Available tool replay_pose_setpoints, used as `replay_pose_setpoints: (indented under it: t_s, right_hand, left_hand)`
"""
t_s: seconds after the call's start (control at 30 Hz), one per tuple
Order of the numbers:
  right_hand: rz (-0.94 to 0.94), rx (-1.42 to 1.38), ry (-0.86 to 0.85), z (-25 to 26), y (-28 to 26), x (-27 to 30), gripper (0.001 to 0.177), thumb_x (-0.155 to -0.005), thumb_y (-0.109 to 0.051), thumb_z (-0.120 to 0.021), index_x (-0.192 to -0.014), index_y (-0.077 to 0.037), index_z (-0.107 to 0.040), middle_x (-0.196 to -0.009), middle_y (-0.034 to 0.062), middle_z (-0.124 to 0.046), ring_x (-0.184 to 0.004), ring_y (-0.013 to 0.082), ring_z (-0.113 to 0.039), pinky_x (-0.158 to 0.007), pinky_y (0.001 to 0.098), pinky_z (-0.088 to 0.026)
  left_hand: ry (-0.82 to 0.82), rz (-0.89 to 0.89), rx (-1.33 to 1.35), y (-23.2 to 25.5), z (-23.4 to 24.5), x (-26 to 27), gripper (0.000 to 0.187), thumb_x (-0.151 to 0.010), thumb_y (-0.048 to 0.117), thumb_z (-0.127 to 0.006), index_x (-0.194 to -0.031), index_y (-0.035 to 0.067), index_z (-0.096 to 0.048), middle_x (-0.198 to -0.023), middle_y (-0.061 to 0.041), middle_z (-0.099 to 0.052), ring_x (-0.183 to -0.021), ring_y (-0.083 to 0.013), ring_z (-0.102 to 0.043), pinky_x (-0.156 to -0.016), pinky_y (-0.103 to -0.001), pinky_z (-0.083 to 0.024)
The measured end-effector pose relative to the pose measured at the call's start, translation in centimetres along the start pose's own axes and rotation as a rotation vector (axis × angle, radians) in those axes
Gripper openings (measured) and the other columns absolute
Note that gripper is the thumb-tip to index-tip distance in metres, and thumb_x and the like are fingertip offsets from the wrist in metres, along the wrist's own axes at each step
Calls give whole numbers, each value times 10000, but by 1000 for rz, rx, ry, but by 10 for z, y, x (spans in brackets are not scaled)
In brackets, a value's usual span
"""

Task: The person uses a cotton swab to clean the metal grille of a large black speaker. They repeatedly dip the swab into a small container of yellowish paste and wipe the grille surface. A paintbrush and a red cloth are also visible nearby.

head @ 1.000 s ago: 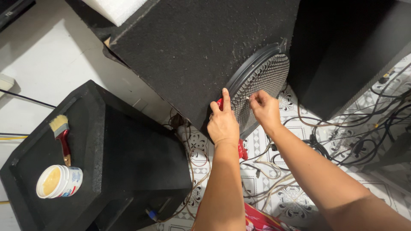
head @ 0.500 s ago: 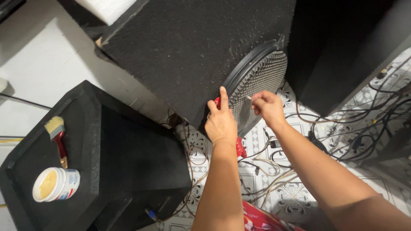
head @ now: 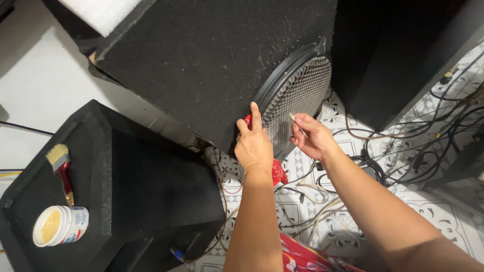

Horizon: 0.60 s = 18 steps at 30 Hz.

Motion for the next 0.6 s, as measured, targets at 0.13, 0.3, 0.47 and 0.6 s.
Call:
replay_pose_setpoints:
  t_s: [0.13,0.3,0.47,0.6]
  right_hand:
    - [72,-43,-64,-15,-16,9,126,-1057,-83,-594,-1171,-71,-646,-881,77,-701,-713,146,-624,-712,330,-514]
    - [-48,-180,117,-29,-31,35,389,-993,-278,-494,-1187,35,-620,-1099,165,-766,-1025,242,-746,-911,415,-563]
    - [38,53,-11,-33,-36,36,277,-1034,-169,-503,-1188,12,-646,-1127,174,-746,-1034,255,-734,-969,409,-562]
    - [156,149,-113,-14,-31,31,269,-1123,-196,-537,-1107,34,-677,-972,185,-741,-822,245,-711,-832,381,-548]
  left_hand:
    - [9,-4,9,0,2,1,812,-890,276,-719,-1574,338,-286,-1140,-142,-519,-788,-339,-702,-635,-465,-582]
    - [43,-24,30,0,3,2,799,-895,272,-717,-1577,324,-302,-1127,-148,-526,-793,-346,-698,-637,-472,-576]
    - [4,-4,23,0,0,1,789,-906,301,-712,-1576,353,-298,-1133,-138,-523,-787,-336,-697,-641,-479,-574]
    - [29,-12,9,0,0,1,803,-887,312,-721,-1572,349,-304,-1125,-132,-521,-779,-341,-694,-637,-478,-576]
Point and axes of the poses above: each hand's wrist, its own x-axis away from the middle knuckle, its own z-axis out of the back of the hand, y = z × x, the point moved 6 cm from there along -x, towards the middle knuckle
